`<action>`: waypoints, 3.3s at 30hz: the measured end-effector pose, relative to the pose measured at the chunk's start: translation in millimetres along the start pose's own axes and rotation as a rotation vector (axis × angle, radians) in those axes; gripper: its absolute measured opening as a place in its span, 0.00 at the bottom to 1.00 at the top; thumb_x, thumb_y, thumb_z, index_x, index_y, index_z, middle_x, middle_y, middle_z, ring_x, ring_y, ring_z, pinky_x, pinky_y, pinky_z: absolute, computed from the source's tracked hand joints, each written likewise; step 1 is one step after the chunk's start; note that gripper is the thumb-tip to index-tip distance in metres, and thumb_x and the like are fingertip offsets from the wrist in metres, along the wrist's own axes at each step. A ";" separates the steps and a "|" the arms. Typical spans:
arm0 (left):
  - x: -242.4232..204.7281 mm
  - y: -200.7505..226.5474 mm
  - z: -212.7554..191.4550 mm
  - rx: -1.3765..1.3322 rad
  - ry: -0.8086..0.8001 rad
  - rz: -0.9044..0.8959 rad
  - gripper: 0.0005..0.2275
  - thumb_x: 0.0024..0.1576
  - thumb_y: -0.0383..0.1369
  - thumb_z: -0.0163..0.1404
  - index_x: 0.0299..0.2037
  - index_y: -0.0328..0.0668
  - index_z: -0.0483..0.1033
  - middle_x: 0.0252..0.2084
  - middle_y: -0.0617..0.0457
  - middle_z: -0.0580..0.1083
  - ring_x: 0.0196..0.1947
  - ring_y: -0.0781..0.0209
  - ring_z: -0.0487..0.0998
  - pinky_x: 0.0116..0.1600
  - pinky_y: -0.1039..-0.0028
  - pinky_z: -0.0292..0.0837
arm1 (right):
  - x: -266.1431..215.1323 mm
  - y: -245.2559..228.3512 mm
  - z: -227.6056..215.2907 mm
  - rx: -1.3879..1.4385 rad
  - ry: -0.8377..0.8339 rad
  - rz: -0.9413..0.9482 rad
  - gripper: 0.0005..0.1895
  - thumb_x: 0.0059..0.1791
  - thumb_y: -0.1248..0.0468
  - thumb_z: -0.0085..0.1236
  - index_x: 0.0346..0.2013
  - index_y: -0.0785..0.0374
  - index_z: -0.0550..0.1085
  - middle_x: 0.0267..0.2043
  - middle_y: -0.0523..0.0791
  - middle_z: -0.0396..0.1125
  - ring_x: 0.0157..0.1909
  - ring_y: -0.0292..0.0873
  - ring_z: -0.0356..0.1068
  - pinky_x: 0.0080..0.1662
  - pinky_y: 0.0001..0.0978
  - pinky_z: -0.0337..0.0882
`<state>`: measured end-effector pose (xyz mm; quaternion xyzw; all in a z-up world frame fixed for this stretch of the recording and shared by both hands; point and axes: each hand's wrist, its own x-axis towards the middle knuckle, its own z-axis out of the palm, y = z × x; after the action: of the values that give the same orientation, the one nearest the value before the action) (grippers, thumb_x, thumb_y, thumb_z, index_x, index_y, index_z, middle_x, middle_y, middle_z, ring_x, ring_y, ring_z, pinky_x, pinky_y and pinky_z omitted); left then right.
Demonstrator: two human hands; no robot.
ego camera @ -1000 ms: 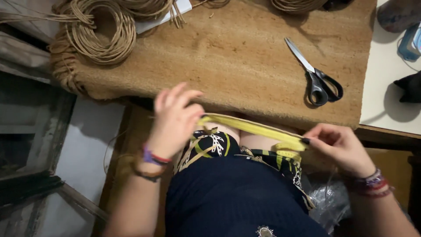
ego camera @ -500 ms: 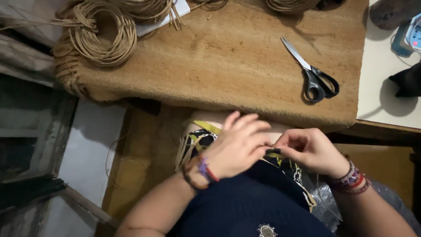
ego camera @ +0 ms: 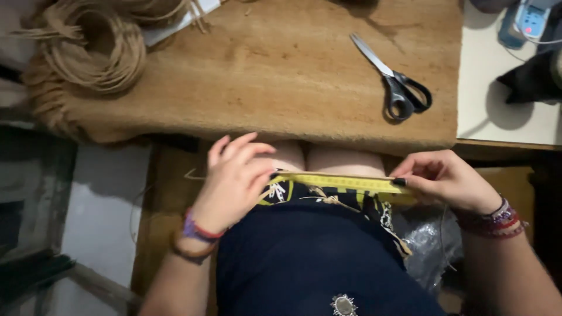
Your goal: Measuring and cutting lengths of twine using a measuring tape and scissors
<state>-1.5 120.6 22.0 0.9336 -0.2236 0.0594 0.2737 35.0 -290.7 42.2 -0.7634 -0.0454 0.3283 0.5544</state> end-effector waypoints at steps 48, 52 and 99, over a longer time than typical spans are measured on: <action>54.0 79.3 96.4 -0.221 -0.144 0.156 0.07 0.64 0.41 0.47 0.42 0.57 0.79 0.50 0.61 0.75 0.66 0.52 0.68 0.69 0.44 0.48 | 18.4 36.5 22.2 0.052 -0.063 -0.025 0.11 0.46 0.71 0.60 0.41 0.69 0.84 0.20 0.47 0.78 0.18 0.36 0.75 0.25 0.27 0.75; 56.1 80.0 96.0 -0.224 -0.159 0.164 0.08 0.64 0.40 0.46 0.42 0.56 0.79 0.50 0.59 0.75 0.66 0.51 0.68 0.69 0.44 0.48 | 15.6 19.7 27.5 0.026 -0.039 -0.016 0.10 0.46 0.71 0.60 0.39 0.68 0.85 0.18 0.46 0.77 0.18 0.35 0.73 0.25 0.26 0.73; 96.3 -0.6 55.9 -0.357 0.072 -0.376 0.07 0.62 0.34 0.41 0.37 0.55 0.74 0.28 0.61 0.80 0.27 0.50 0.81 0.33 0.61 0.68 | 68.3 -28.6 13.6 0.017 0.279 0.111 0.28 0.42 0.72 0.65 0.58 0.66 0.76 0.49 0.46 0.79 0.45 0.38 0.75 0.49 0.29 0.76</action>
<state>84.1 53.9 -2.9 0.8929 -0.0435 0.0002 0.4481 89.2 -239.1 34.2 -0.7982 0.0774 0.2494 0.5428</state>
